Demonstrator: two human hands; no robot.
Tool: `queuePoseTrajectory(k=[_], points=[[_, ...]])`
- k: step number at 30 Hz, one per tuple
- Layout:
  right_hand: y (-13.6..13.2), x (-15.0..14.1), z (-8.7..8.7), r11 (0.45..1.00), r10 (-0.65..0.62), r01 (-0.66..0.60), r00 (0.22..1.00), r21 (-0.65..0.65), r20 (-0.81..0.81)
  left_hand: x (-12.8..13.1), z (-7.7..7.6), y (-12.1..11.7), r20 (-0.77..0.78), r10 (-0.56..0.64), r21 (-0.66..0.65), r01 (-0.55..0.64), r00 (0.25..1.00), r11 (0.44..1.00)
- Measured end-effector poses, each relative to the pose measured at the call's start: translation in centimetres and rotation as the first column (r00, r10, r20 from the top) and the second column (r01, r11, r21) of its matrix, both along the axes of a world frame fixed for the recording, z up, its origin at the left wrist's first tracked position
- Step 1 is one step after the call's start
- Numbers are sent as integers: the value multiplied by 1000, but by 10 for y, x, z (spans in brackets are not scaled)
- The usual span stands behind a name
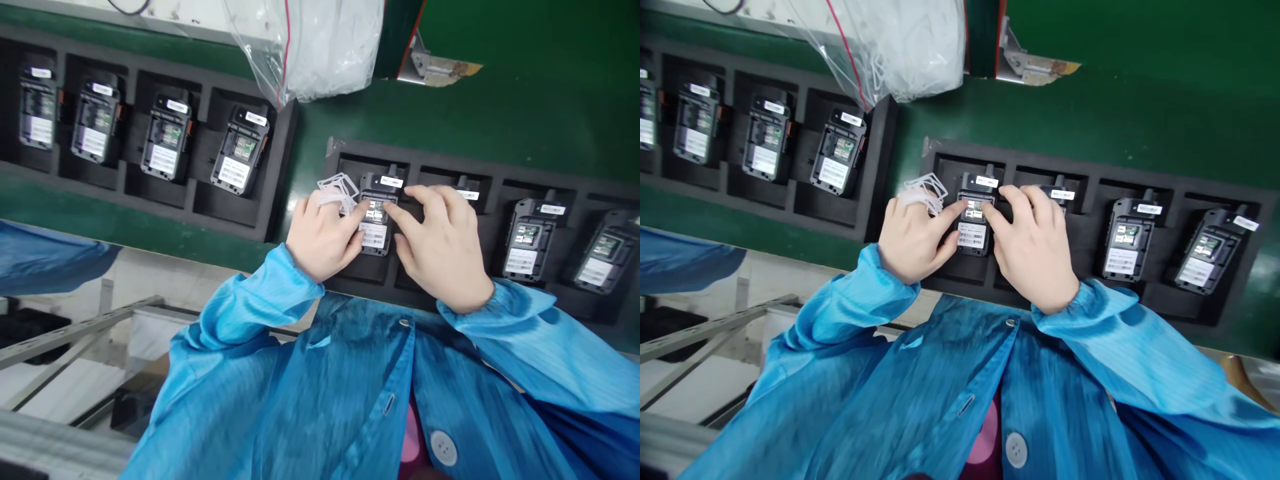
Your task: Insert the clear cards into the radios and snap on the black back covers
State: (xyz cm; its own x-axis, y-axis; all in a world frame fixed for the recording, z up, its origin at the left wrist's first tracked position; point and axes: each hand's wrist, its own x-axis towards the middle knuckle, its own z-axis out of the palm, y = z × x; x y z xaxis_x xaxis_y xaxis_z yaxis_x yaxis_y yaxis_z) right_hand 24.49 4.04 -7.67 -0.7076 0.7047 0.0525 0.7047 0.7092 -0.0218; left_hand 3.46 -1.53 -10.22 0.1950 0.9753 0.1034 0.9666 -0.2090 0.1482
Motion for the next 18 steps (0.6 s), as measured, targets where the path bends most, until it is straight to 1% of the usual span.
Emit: queuePoseTrajectory(k=[5, 9, 13, 18], points=[[3, 0, -2, 1000, 3, -3, 1000, -11, -5, 5, -1, 2, -28, 8, 51, -7, 1000, 999], [2, -1, -5, 999, -10, 9, 999, -43, -35, 2, -3, 3, -55, -9, 65, 12, 998, 998], [1, -4, -6, 997, -21, 17, 998, -71, -62, -2, -1, 5, -115, -34, 50, 40, 993, 998], [1, -6, -7, 996, -53, 46, 994, -80, -93, -2, 2, 8, -137, -11, 13, 13, 991, 1000]])
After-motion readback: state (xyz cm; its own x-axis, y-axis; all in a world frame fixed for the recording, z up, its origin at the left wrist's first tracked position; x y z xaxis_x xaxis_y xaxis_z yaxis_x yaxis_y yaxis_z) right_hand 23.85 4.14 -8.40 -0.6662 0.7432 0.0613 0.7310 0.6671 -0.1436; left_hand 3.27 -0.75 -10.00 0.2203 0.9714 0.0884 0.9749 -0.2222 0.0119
